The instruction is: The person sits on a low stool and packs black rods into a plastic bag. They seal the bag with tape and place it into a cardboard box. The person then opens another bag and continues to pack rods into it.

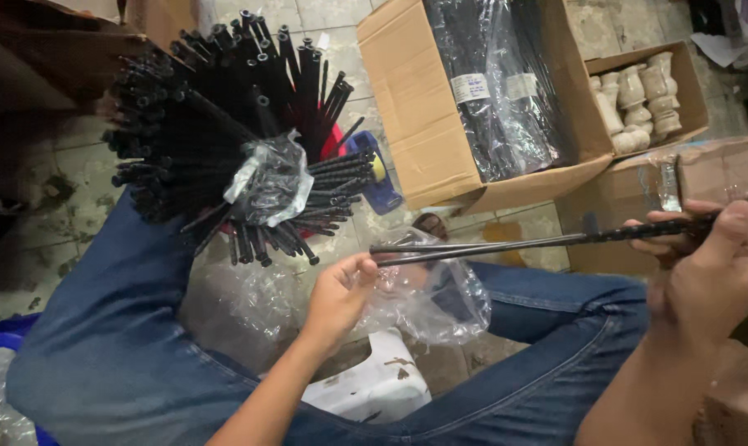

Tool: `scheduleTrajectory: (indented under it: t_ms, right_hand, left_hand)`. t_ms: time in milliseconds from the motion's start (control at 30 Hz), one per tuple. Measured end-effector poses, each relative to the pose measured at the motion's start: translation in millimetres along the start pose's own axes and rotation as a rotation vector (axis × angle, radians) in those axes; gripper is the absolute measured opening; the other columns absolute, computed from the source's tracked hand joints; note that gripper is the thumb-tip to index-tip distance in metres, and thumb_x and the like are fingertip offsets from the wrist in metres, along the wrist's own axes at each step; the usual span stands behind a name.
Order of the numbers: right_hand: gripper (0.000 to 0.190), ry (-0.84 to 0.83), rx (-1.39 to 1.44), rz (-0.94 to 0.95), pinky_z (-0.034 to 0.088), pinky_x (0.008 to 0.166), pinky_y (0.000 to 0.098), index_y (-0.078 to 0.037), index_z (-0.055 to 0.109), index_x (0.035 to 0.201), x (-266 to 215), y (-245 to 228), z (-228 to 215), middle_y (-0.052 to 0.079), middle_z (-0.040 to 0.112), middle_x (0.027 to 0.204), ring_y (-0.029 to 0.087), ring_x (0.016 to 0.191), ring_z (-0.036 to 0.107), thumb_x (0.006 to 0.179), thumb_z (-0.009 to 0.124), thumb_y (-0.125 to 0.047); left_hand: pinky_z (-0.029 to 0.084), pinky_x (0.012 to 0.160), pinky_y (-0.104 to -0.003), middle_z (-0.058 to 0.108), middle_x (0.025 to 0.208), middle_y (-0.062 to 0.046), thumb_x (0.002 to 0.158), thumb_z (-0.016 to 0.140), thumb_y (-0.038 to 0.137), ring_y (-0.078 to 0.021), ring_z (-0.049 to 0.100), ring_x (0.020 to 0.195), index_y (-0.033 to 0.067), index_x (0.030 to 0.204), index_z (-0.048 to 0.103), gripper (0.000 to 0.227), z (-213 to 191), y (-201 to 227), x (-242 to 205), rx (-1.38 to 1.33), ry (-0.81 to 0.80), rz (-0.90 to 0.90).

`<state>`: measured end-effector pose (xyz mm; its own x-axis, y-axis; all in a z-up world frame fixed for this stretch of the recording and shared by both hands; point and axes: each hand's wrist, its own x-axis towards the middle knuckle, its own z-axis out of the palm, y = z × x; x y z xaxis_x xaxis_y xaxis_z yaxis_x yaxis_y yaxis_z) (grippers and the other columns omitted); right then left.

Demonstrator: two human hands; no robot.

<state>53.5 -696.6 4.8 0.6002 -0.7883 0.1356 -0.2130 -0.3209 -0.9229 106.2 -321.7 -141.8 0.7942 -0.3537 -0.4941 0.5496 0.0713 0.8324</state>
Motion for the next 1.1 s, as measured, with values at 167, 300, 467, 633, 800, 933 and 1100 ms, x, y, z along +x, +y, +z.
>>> scheduleTrajectory:
  t_ms: [167, 300, 467, 633, 800, 933, 1100]
  right_hand:
    - [0.053, -0.037, -0.001, -0.038, 0.068, 0.065, 0.0274, -0.008, 0.062, 0.126, 1, 3, -4, 0.013, 0.074, 0.098, 0.027, 0.072, 0.077, 0.130, 0.038, -0.055]
    - [0.053, -0.077, 0.074, -0.040, 0.071, 0.071, 0.0302, -0.012, 0.062, 0.130, -2, -1, 5, 0.012, 0.075, 0.104, 0.026, 0.081, 0.079, 0.123, 0.050, -0.063]
    - [0.017, -0.484, -0.015, -0.073, 0.071, 0.078, 0.0319, -0.007, 0.064, 0.133, -36, -36, 38, 0.016, 0.074, 0.116, 0.024, 0.108, 0.080, 0.122, 0.057, -0.018]
    - [0.025, -0.781, -0.001, -0.185, 0.079, 0.082, 0.0429, 0.006, 0.071, 0.115, -60, -51, 56, 0.026, 0.083, 0.110, 0.041, 0.092, 0.089, 0.109, 0.061, -0.016]
    - [0.020, -0.514, -0.412, -0.417, 0.059, 0.089, 0.0288, -0.006, 0.081, 0.114, -69, -64, 15, 0.010, 0.083, 0.104, 0.019, 0.096, 0.081, 0.114, 0.064, -0.016]
    - [0.018, -0.710, -0.432, -0.469, 0.061, 0.085, 0.0256, -0.017, 0.085, 0.108, -93, -89, 44, -0.001, 0.087, 0.104, 0.012, 0.090, 0.082, 0.104, 0.068, -0.021]
    - [0.019, -0.989, -0.237, -0.638, 0.060, 0.080, 0.0359, -0.005, 0.075, 0.117, -136, -11, 142, 0.012, 0.082, 0.108, 0.025, 0.090, 0.079, 0.102, 0.075, -0.016]
  left_hand:
    - [0.033, 0.047, -0.019, 0.083, 0.136, -0.004, 0.087, 0.070, 0.058, -0.0124, 0.082, 0.084, 0.0095, 0.124, 0.082, 0.063, 2, 11, -2, -0.036, -0.035, -0.018]
    - [0.014, 0.043, -0.025, 0.074, 0.072, -0.003, 0.090, 0.077, 0.052, -0.0031, 0.029, 0.045, 0.0098, 0.111, 0.090, 0.049, -1, 5, -3, -0.037, 0.059, -0.110]
    - [0.057, 0.076, -0.025, 0.088, 0.087, -0.014, 0.089, 0.081, 0.040, -0.0149, 0.077, 0.075, 0.0027, 0.111, 0.089, 0.044, 3, 9, -3, -0.053, 0.086, -0.092]
    - [0.035, 0.052, -0.019, 0.083, 0.079, -0.007, 0.091, 0.080, 0.044, -0.0119, 0.080, 0.075, 0.0096, 0.118, 0.090, 0.045, -4, -2, -1, 0.022, 0.078, 0.000]
    - [0.043, 0.055, -0.025, 0.084, 0.100, 0.001, 0.102, 0.068, 0.040, -0.0058, 0.055, 0.063, 0.0213, 0.137, 0.079, 0.042, 1, 47, -24, 0.387, 0.105, 0.308]
    - [0.051, 0.063, -0.025, 0.058, 0.092, 0.000, 0.101, 0.061, 0.006, -0.0072, 0.040, 0.064, 0.0137, 0.166, 0.051, 0.067, 0, 43, -42, 0.527, 0.061, 0.556]
    - [0.059, 0.086, -0.039, 0.070, 0.128, -0.012, 0.090, 0.059, 0.002, -0.0269, 0.064, 0.102, 0.0043, 0.162, 0.052, 0.073, 5, 42, -45, 0.634, 0.078, 0.740]
